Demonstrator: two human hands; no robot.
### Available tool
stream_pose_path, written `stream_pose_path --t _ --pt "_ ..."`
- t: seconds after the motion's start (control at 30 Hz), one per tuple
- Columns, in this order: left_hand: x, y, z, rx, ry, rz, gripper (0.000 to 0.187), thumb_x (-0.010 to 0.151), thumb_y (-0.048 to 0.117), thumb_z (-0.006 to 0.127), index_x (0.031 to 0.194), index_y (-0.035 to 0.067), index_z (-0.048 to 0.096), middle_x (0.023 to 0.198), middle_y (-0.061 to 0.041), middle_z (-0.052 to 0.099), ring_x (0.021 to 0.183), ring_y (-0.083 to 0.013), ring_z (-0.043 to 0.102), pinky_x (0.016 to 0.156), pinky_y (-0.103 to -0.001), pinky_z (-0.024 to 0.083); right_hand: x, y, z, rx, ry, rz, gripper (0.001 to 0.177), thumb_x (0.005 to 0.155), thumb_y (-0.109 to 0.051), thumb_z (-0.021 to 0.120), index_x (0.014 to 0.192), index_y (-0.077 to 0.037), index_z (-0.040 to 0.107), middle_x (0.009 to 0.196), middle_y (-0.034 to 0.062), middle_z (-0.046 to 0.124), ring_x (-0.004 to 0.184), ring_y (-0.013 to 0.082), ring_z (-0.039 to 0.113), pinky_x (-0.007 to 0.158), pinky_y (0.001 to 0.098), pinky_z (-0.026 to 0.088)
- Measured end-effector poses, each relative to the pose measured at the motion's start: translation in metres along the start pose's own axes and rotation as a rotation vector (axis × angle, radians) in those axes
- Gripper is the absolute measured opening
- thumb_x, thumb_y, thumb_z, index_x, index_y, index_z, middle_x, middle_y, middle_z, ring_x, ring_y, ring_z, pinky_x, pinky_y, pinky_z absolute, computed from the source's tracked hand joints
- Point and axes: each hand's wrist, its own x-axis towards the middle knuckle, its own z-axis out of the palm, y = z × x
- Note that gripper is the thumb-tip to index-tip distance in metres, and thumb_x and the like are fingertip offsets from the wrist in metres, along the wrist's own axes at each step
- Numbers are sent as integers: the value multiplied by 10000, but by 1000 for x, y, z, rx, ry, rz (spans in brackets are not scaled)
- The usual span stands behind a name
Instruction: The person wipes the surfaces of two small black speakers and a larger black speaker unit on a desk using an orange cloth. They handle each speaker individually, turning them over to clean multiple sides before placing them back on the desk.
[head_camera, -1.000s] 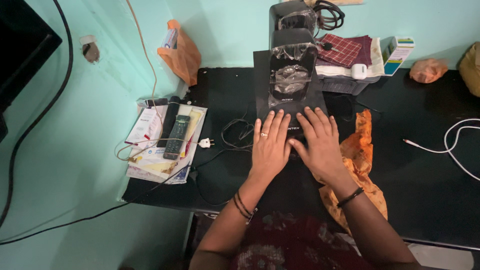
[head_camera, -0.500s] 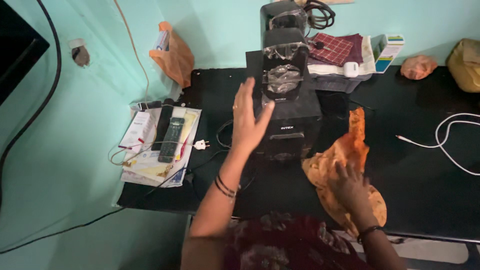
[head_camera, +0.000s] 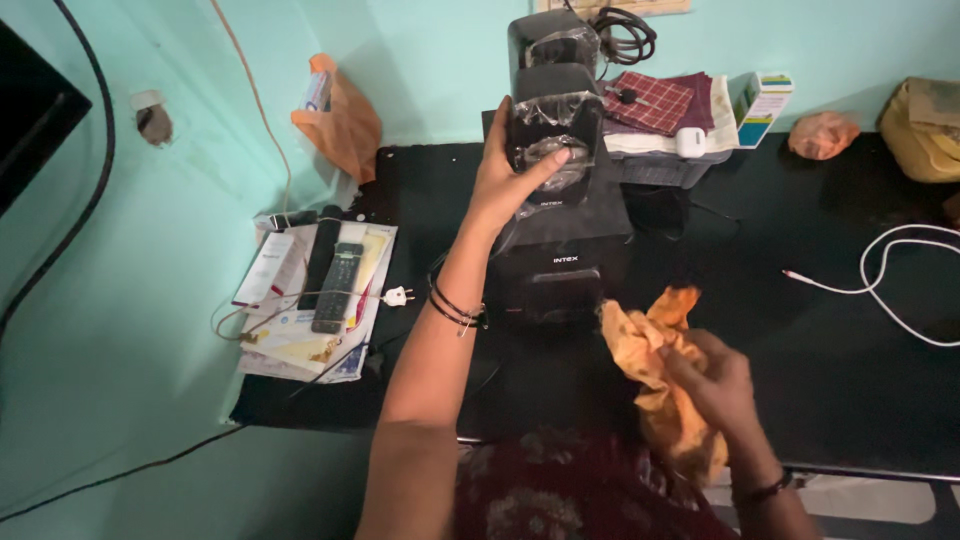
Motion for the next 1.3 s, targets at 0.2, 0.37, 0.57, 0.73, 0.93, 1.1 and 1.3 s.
stream_pose_path --t 0.2,0.37,0.57,0.73,0.93,1.1,1.3 --pt "7 -6 12 -131 70 18 1174 754 341 896 1631 5 191 1477 -276 485 1345 -339 570 1081 -422 533 -1 -44 -19 360 -35 -354 199 922 -122 703 1048 30 675 856 90 706 697 102 659 618 257 536" --pt "-4 14 9 -50 83 219 1110 788 275 920 1648 78 247 1517 -232 474 1379 -320 570 1163 -436 509 3 -86 -22 371 133 -595 127 989 -71 673 1064 8 608 924 19 618 766 45 556 711 190 447" --pt "-34 75 1 342 137 474 1189 718 287 961 1646 147 231 1467 -171 419 1424 -327 453 1202 -484 460 18 -159 -21 363 456 -950 222 973 94 553 1168 -11 557 1243 73 538 1096 125 562 1013 237 477" --pt "-61 105 6 599 127 522 1156 640 371 978 1571 135 336 1436 -139 453 1357 -353 456 1188 -521 343 4 -251 -11 -144 485 -1150 292 835 -5 603 1114 -47 682 1249 178 591 1123 311 614 962 412 519" --pt "-83 119 4 617 73 548 1062 547 355 947 1459 109 460 1383 -124 463 1324 -366 469 1167 -523 317 43 -279 -14 -379 228 -1039 195 1029 -277 777 1105 -101 746 1125 61 686 1052 274 640 907 389 507" --pt "-93 123 9 670 91 477 1021 554 362 934 1440 104 497 1369 -130 472 1299 -367 465 1159 -536 313 38 -263 -8 -455 323 -1132 152 1008 -215 743 1122 -120 711 1116 42 663 1043 243 598 904 363 489" --pt "-91 115 5 712 151 508 957 681 352 954 1503 164 502 1372 -96 480 1293 -300 492 1177 -480 316 3 -271 5 -543 358 -1346 133 949 -188 833 1050 -133 767 1050 80 685 981 293 617 817 387 482"
